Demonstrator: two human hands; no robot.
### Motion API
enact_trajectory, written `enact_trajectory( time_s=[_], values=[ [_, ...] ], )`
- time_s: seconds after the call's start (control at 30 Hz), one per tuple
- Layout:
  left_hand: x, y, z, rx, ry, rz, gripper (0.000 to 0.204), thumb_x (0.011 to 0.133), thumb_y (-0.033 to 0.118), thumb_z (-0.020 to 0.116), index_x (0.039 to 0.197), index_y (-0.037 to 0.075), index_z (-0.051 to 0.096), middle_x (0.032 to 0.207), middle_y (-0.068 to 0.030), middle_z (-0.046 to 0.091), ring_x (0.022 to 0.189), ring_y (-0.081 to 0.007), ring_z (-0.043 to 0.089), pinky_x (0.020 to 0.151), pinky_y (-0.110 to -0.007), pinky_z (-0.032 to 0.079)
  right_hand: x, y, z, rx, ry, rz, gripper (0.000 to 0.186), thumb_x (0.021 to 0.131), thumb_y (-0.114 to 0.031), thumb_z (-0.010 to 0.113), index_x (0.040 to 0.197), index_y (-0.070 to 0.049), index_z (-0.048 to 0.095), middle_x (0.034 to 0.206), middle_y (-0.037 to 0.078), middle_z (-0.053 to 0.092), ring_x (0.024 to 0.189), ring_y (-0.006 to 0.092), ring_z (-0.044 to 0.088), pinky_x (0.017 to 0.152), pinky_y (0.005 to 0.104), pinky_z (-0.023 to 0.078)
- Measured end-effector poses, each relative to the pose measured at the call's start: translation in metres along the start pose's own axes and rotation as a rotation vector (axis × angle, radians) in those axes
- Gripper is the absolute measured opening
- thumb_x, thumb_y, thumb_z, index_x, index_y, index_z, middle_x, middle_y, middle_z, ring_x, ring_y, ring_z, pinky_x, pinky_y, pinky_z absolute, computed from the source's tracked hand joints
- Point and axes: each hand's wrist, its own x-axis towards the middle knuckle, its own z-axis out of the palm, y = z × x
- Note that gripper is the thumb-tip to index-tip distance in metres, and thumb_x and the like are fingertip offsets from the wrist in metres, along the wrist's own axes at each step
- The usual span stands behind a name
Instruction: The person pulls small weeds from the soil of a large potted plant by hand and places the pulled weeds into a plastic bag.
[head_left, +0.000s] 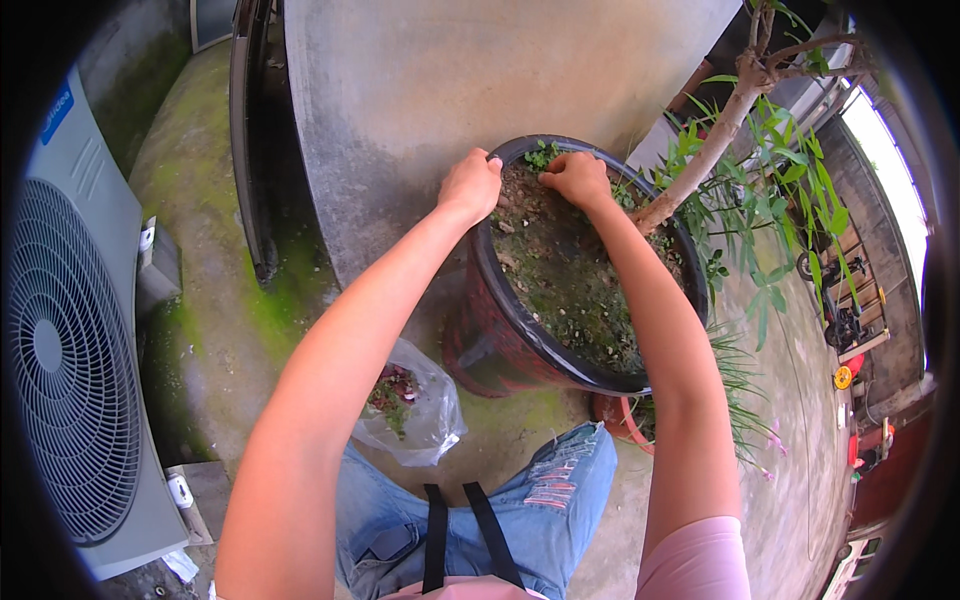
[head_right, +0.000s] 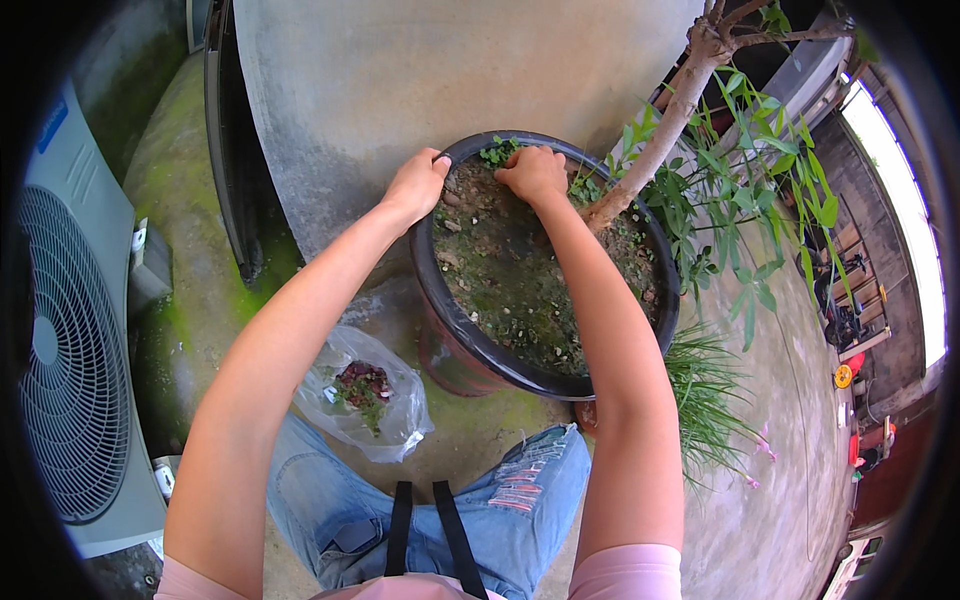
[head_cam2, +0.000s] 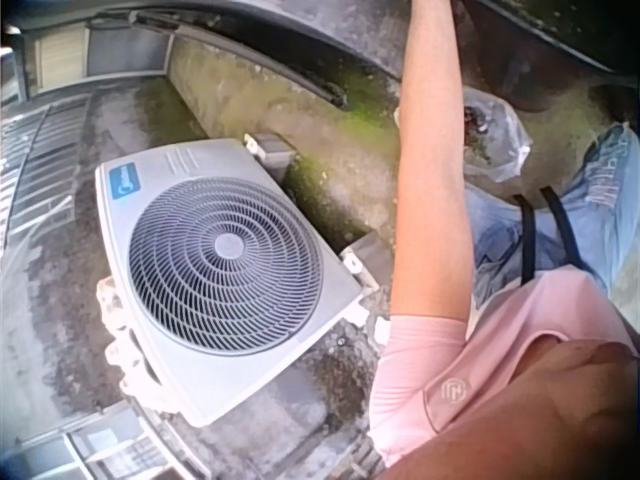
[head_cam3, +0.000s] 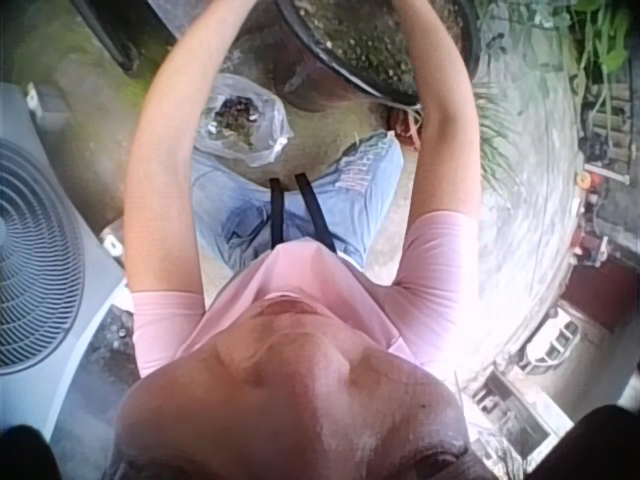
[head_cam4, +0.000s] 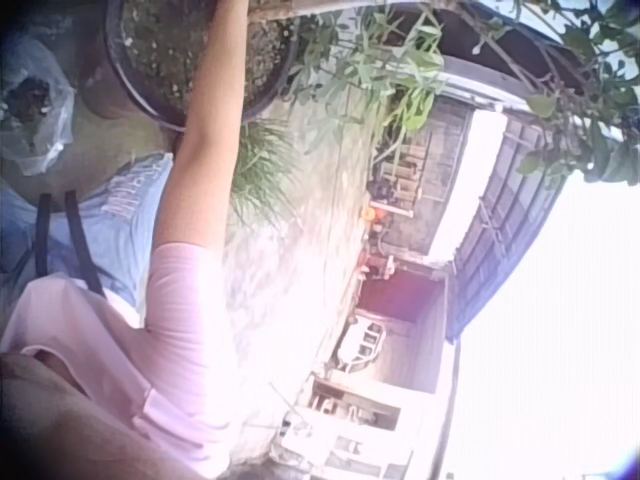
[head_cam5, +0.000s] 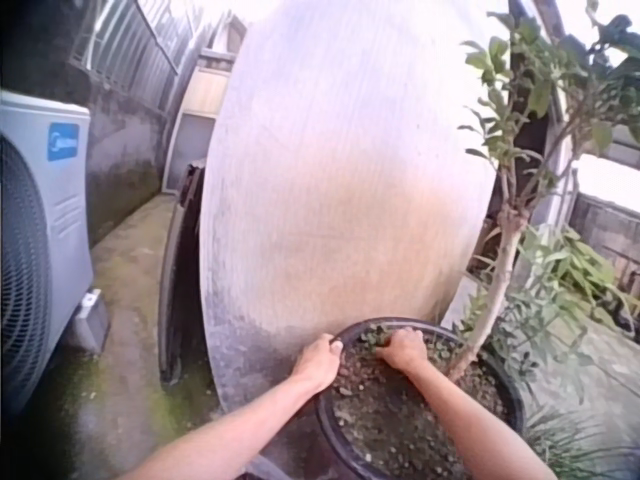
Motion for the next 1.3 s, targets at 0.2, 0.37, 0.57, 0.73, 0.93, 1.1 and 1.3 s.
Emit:
enact_trajectory(
  time_s=[0.2, 0.37, 0.57, 0.73, 0.93, 1.1, 1.3],
  values=[
    [0.001, -0.001, -0.002, 0.000, -0.035, -0.004, 0.036, 0.093, 0.031, 0.040, 0.112, 0.002, 0.050, 0.112, -0.0198, 0.057, 0.107, -0.0362, 0.053, 0.090, -0.045, 0.042, 0.000, -0.011, 0.000, 0.045, 0.022, 0.045, 0.020, 0.068, -0.027, 0.073, 0.087, -0.021, 0.072, 0.099, 0.008, 0.066, 0.099, 0.0271, 0.058, 0.082, 0.0392, 0.049],
    [-0.002, 0.002, -0.003, 0.002, -0.031, -0.011, 0.036, 0.093, 0.031, 0.039, 0.112, 0.003, 0.051, 0.112, -0.0204, 0.057, 0.107, -0.0364, 0.053, 0.091, -0.045, 0.041, 0.000, -0.008, 0.001, 0.019, 0.055, 0.004, 0.015, 0.070, -0.023, 0.071, 0.084, -0.021, 0.072, 0.085, 0.008, 0.068, 0.083, 0.0245, 0.065, 0.073, 0.0375, 0.051],
    [-0.003, 0.001, -0.002, -0.013, -0.007, 0.006, 0.033, 0.095, 0.025, 0.039, 0.112, -0.001, 0.051, 0.096, -0.0163, 0.064, 0.089, -0.0266, 0.062, 0.084, -0.038, 0.042, -0.002, -0.017, 0.008, 0.006, 0.086, 0.031, 0.019, 0.068, -0.025, 0.070, 0.084, -0.016, 0.071, 0.086, 0.011, 0.068, 0.081, 0.0271, 0.065, 0.073, 0.0378, 0.051],
    [-0.002, 0.002, -0.004, -0.027, -0.049, -0.017, 0.035, 0.093, 0.031, 0.039, 0.112, 0.003, 0.051, 0.110, -0.0180, 0.059, 0.106, -0.0353, 0.054, 0.090, -0.045, 0.042, 0.002, -0.014, 0.014, 0.084, 0.088, 0.120, 0.019, 0.068, -0.026, 0.069, 0.083, -0.014, 0.071, 0.088, 0.013, 0.067, 0.083, 0.0282, 0.064, 0.075, 0.0381, 0.051],
    [0.000, -0.001, -0.002, -0.034, -0.055, -0.015, 0.036, 0.093, 0.031, 0.040, 0.113, 0.003, 0.051, 0.111, -0.0183, 0.058, 0.107, -0.0350, 0.053, 0.090, -0.045, 0.042, 0.011, 0.000, 0.010, 0.271, 0.161, 0.214, 0.018, 0.069, -0.026, 0.068, 0.082, -0.014, 0.071, 0.090, 0.014, 0.067, 0.085, 0.0294, 0.064, 0.076, 0.0382, 0.050],
    [-0.004, 0.004, -0.004, -0.004, -0.034, -0.008, 0.035, 0.093, 0.030, 0.040, 0.113, 0.003, 0.051, 0.111, -0.0186, 0.058, 0.107, -0.0353, 0.053, 0.090, -0.044, 0.042, 0.010, -0.005, 0.014, 0.208, 0.091, 0.174, 0.028, 0.068, -0.032, 0.071, 0.090, -0.014, 0.071, 0.096, 0.011, 0.066, 0.092, 0.0270, 0.063, 0.081, 0.0374, 0.049],
    [-0.001, 0.002, -0.003, -0.011, -0.041, -0.009, 0.035, 0.093, 0.031, 0.040, 0.112, 0.003, 0.051, 0.111, -0.0184, 0.058, 0.106, -0.0351, 0.053, 0.089, -0.045, 0.042, 0.010, -0.024, 0.019, 0.220, 0.050, 0.265, 0.039, 0.066, -0.035, 0.074, 0.100, -0.016, 0.069, 0.105, 0.008, 0.065, 0.099, 0.0245, 0.061, 0.086, 0.0370, 0.047]
  ],
)
